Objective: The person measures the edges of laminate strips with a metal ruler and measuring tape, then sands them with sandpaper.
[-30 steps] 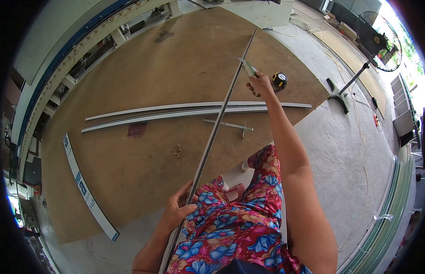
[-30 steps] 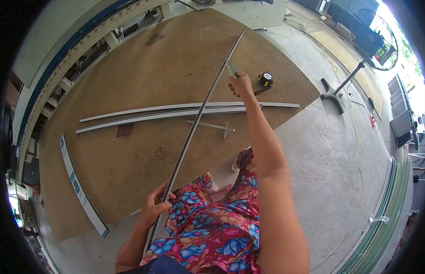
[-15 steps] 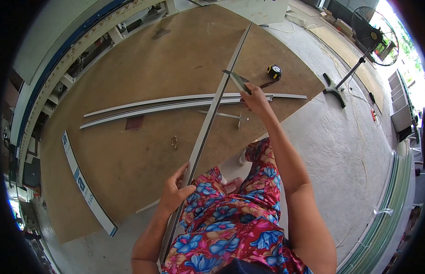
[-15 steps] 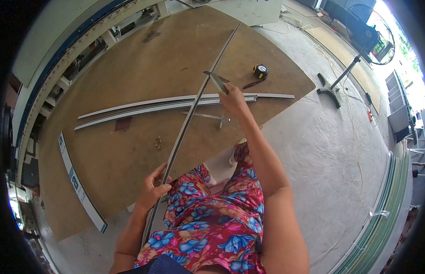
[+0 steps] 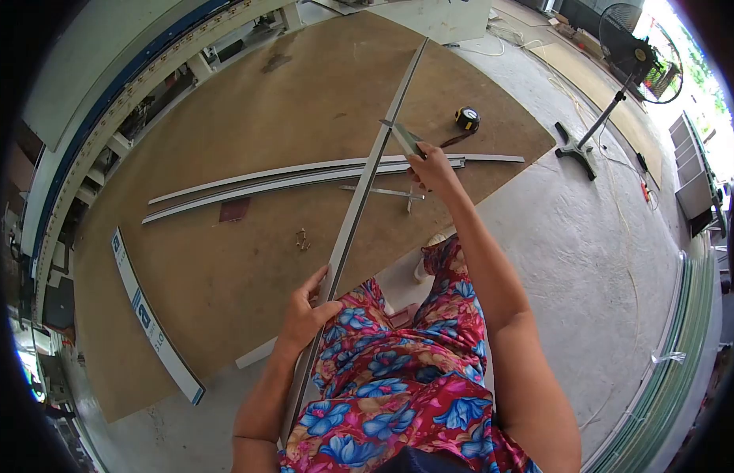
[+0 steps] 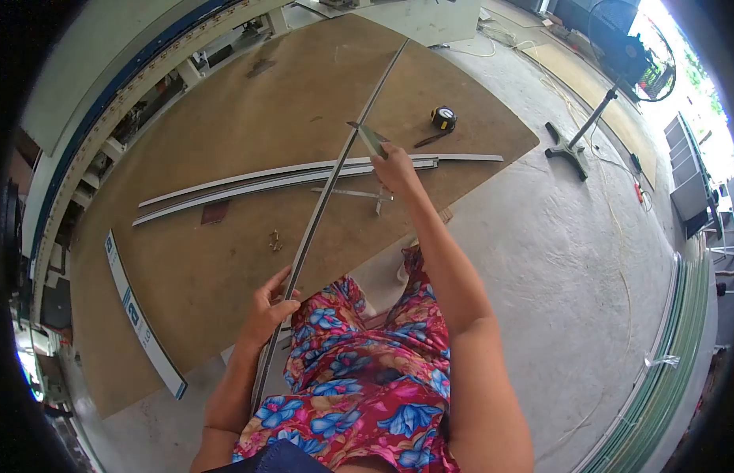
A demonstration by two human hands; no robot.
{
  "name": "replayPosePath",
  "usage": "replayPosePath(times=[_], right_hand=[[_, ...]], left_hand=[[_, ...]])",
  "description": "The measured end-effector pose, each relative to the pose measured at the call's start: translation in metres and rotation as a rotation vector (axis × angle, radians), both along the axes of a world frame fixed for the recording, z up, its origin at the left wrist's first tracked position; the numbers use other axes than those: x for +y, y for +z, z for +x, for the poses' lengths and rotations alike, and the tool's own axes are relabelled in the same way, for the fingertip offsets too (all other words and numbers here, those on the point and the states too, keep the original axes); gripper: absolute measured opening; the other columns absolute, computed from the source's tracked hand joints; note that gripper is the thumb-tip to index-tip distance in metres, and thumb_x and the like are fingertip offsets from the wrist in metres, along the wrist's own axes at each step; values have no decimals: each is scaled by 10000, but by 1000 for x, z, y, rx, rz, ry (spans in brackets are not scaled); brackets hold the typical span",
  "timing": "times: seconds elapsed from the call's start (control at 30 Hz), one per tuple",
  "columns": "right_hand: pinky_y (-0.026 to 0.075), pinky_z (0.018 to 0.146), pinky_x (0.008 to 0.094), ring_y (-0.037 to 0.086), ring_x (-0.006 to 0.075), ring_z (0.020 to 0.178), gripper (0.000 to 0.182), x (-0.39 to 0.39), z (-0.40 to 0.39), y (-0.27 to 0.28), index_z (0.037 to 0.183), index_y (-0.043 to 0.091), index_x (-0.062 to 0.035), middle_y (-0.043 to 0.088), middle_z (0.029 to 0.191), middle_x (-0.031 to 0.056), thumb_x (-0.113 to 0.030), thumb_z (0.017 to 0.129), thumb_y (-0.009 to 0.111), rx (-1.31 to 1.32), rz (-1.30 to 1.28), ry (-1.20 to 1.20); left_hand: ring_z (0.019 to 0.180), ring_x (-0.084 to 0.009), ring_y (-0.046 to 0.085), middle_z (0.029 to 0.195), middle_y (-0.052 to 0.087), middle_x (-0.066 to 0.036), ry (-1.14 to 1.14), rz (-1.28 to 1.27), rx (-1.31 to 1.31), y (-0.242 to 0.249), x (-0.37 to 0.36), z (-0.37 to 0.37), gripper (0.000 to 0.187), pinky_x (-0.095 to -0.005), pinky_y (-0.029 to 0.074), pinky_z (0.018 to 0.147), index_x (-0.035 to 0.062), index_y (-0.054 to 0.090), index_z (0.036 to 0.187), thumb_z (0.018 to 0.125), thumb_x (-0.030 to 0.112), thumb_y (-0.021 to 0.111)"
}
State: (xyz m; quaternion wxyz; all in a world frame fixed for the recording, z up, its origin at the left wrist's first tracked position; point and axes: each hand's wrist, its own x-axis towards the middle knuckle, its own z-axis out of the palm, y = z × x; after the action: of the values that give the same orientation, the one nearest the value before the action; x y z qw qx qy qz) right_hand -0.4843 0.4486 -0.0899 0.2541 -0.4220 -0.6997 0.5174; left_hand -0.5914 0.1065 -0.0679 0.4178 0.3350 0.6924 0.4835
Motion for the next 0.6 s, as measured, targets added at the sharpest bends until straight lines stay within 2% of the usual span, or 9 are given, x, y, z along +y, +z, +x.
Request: replayPosePath(times=[0.07, 0.17, 0.27, 0.37, 0.47, 0.57, 0.6], right_hand=[[441, 441, 310, 556, 138, 516, 300, -14, 1, -3, 1089, 584, -15, 602, 650, 80, -161, 833, 530, -6, 19, -43], [441, 438, 250, 539, 89, 552, 388, -28, 11, 7, 1237, 515, -42, 605, 737, 38, -194, 881, 515, -35, -93, 47], [453, 464, 255, 550, 90, 577, 403, -60, 19, 7, 1267, 501, -57, 601, 738, 34, -194, 888, 513, -8, -37, 124], [465, 495, 255, 555, 91, 603, 395, -78, 26, 4, 1268, 505, -65, 599, 741, 31, -189, 893, 513, -7, 46, 130], [476, 531, 258, 559, 98, 617, 401, -84, 32, 7, 1274, 506, -68, 604, 750, 32, -176, 888, 516, -68, 68, 122], [481, 724, 372, 642, 302, 784, 399, -92, 36, 11, 1209, 531, -24, 637, 848, 195, -151, 831, 524, -57, 94, 96], [476, 741, 380, 634, 328, 818, 398, -97, 37, 9, 1211, 529, -27, 633, 869, 210, -150, 832, 520, -51, 124, 99]], left_hand=[[865, -128, 579, 982, 607, -91, 5, 26, 42, -5, 1, 2, 745, -262, 464, 774, -24, 408, 1353, 691, 188, 676], [834, -156, 590, 992, 614, -151, 31, -6, -5, -5, 2, 5, 770, -265, 472, 746, -24, 434, 1336, 656, 212, 708], [811, -147, 591, 982, 619, -144, 61, -43, -99, 1, 6, -1, 757, -260, 475, 731, -33, 436, 1331, 660, 197, 704], [813, -111, 579, 973, 612, -76, 20, -36, -35, -1, 11, -4, 693, -249, 471, 740, -18, 434, 1337, 713, 165, 673], [810, -107, 578, 960, 613, -72, 24, 7, 9, -10, 15, -3, 695, -244, 471, 735, -22, 433, 1335, 714, 168, 679], [805, -137, 591, 975, 619, -131, 46, 33, -40, -9, 20, -3, 737, -261, 475, 718, -53, 438, 1320, 676, 194, 697], [809, -143, 592, 980, 618, -137, 47, 19, -47, -8, 21, -3, 741, -262, 476, 720, -54, 437, 1320, 675, 200, 699]])
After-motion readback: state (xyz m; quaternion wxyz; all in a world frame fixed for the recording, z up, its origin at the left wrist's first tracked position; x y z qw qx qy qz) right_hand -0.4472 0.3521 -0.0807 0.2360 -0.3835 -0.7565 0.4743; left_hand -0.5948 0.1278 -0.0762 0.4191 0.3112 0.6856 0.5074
